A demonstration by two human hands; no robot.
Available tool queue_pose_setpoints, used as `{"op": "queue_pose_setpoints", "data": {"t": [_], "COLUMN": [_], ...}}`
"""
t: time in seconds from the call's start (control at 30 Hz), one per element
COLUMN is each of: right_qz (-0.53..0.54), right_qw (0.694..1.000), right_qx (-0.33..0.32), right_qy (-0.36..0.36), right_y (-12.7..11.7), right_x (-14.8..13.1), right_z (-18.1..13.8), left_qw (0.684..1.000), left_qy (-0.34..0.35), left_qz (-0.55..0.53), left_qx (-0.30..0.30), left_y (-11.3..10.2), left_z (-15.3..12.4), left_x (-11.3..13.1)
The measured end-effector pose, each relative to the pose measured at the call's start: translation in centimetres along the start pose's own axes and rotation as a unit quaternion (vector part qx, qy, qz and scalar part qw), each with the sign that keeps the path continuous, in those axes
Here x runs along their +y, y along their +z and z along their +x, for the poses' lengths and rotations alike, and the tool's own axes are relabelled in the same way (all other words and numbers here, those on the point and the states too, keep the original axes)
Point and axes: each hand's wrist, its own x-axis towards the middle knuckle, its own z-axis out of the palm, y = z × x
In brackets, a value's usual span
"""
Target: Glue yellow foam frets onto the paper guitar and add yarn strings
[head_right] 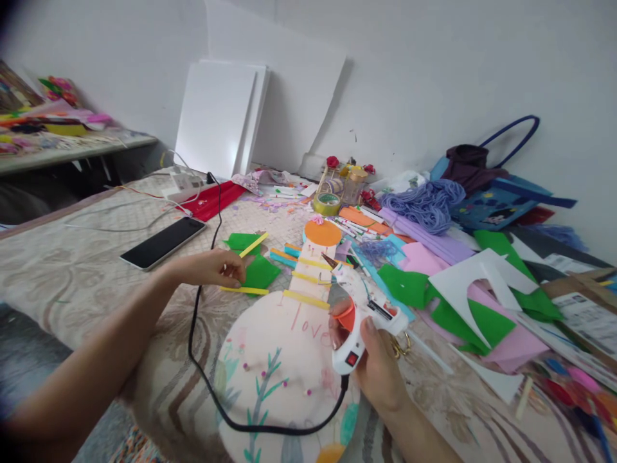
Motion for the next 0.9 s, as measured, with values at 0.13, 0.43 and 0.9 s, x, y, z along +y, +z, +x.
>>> {"op": "queue_pose_setpoints", "data": {"t": [0.13,0.43,0.9], "right_qz": [-0.017,-0.017,0.027], "right_qw": [1.0,1.0,0.999], "right_qx": [-0.011,-0.013,-0.004], "right_qy": [-0.012,-0.008,-0.029], "right_y": [0.3,0.1,1.3], "right_x": [-0.2,-0.1,-1.2], "right_z": [0.1,0.0,0.1], "left_qw": [1.0,0.999,0.989], "left_qy": [0.01,0.011,0.058], "left_qz": [-0.005,-0.052,-0.087], "left_qx": [-0.003,0.01,0.108], "left_y": [0.4,0.5,-0.1], "left_z": [0.0,-0.4,0.6], "left_x": [0.1,0.4,5.1]}}
